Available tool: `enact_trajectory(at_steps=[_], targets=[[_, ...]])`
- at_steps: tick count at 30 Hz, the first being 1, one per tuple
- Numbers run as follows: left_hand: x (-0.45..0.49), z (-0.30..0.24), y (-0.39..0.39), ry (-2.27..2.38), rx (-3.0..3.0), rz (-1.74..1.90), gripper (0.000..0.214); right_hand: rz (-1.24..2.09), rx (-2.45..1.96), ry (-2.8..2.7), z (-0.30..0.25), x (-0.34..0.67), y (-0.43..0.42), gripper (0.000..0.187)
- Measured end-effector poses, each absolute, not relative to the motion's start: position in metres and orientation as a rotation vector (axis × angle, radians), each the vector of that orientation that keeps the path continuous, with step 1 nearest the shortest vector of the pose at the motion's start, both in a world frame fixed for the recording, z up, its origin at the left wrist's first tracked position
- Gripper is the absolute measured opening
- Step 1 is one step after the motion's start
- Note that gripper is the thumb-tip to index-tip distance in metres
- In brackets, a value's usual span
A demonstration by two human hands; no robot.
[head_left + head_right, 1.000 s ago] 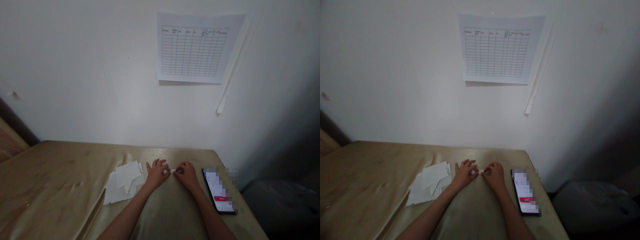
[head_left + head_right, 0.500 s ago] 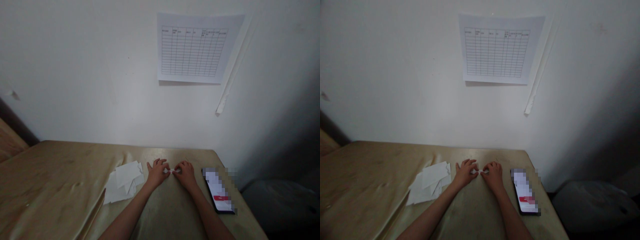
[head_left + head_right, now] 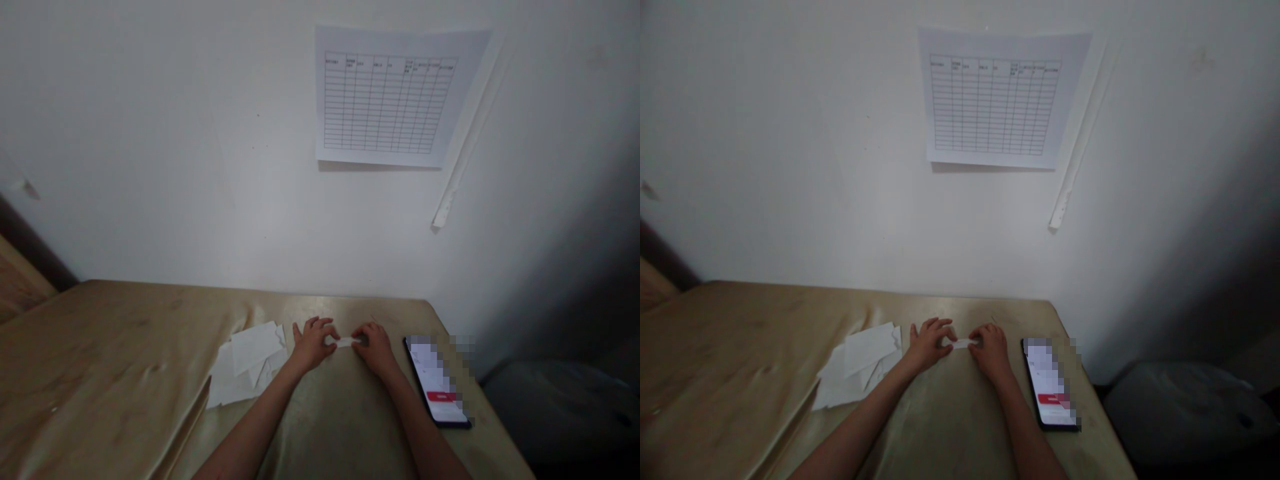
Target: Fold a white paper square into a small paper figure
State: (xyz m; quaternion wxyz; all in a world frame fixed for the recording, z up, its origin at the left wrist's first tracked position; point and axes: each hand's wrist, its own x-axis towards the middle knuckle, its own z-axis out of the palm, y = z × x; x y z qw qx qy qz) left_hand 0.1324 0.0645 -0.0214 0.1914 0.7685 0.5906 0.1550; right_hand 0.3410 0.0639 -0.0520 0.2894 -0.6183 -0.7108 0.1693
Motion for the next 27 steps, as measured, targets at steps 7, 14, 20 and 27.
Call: enact_trajectory(at_steps=[7,14,20,27], targets=[[0.126,-0.033,0.068,1.625,2.195,0.476,0.026,0.473,-1.625,-1.919,-0.053,0.343,0.065,0.022],[0.125,-0.038,0.068,1.604,2.247,0.586,0.029,0.415,-1.569,-1.93,-0.056,0.344,0.061,0.023],[0.125,-0.037,0.066,1.573,2.268,0.636,0.024,0.334,-1.404,-2.024,-0.05,0.339,0.052,0.033],[0.128,-0.036,0.066,1.522,2.281,0.732,0.025,0.263,-1.335,-2.054,-0.043,0.333,0.049,0.022]])
